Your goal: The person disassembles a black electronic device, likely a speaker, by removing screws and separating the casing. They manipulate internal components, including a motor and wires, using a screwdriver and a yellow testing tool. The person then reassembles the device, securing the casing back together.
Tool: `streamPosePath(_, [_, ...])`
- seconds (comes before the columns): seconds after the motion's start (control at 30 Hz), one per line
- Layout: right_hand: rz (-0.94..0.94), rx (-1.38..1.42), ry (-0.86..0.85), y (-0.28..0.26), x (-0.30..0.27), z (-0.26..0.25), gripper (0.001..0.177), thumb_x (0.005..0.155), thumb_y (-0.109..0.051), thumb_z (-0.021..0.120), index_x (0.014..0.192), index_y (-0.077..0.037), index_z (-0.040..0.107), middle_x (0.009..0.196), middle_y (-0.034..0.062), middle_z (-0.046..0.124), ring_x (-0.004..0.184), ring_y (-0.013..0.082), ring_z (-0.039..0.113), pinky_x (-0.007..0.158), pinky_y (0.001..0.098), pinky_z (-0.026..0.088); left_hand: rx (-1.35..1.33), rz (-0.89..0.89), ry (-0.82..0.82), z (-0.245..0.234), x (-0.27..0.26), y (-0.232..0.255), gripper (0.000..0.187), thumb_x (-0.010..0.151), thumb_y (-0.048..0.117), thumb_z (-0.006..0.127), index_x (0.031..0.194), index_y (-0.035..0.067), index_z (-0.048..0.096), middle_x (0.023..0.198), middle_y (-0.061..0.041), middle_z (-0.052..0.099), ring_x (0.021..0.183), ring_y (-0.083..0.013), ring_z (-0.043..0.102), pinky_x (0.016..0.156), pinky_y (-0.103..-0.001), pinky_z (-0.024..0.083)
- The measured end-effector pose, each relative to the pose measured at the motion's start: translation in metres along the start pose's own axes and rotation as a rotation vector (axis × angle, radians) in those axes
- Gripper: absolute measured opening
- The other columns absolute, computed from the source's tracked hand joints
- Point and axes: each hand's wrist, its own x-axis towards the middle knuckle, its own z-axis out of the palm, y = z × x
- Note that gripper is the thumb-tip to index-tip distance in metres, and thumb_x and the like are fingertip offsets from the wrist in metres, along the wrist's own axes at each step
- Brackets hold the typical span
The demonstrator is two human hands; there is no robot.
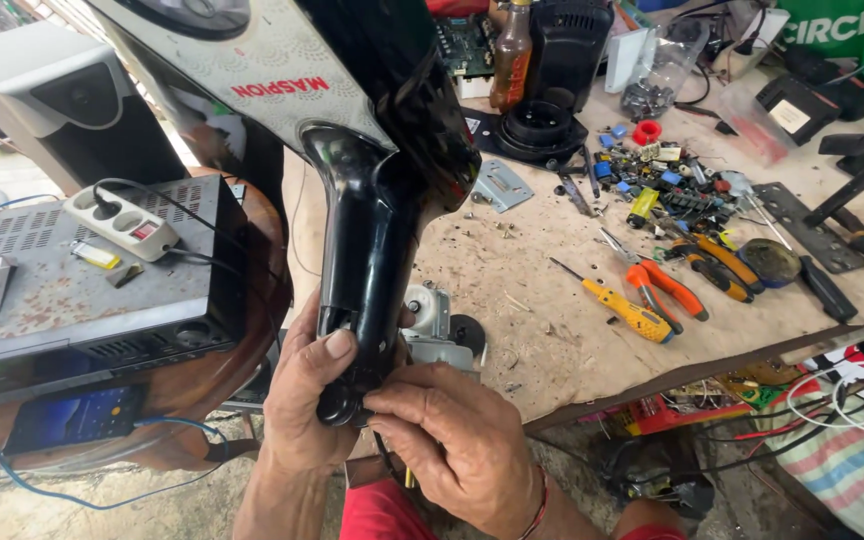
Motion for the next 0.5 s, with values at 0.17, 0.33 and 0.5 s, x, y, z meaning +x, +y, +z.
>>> streamPosePath(0.17, [0.043,0.023,-0.007,-0.0046,0.0042,-0.0002,0.012,0.099,-0.013,0.065,0.109,-0.007,0.069,0.101,0.0098,0.073,0.088,0.0220,0.074,0.083,0.0294,0.060,0.076,-0.007,0.032,0.0036,-0.0007,0.0041,0.066,0.078,0.031,0.073,0.128,-0.009,0.057,0.097,-0.027,0.072,0.068,-0.0270,0.066,0.061,-0.031,0.054])
streamPosePath(0.33, [0.028,0.018,-0.014,-0.0056,0.0046,-0.0009,0.012,0.100,-0.013,0.063,0.109,-0.005,0.068,0.100,0.0116,0.072,0.088,0.0238,0.073,0.084,0.0313,0.060,0.035,0.009,0.009,0.0056,0.0004,0.0027,0.062,0.078,0.028,0.075,0.125,-0.009,0.057,0.094,-0.026,0.072,0.067,-0.0258,0.065,0.058,-0.031,0.053])
streamPosePath(0.5, [0.017,-0.042,0.038,-0.0075,0.0011,0.0040,0.013,0.100,-0.014,0.062,0.108,-0.005,0.068,0.100,0.0114,0.073,0.087,0.0243,0.073,0.083,0.0323,0.060,0.047,0.021,0.016,0.0065,-0.0003,0.0015,0.063,0.078,0.030,0.075,0.125,-0.009,0.057,0.093,-0.024,0.071,0.065,-0.0246,0.064,0.056,-0.030,0.052])
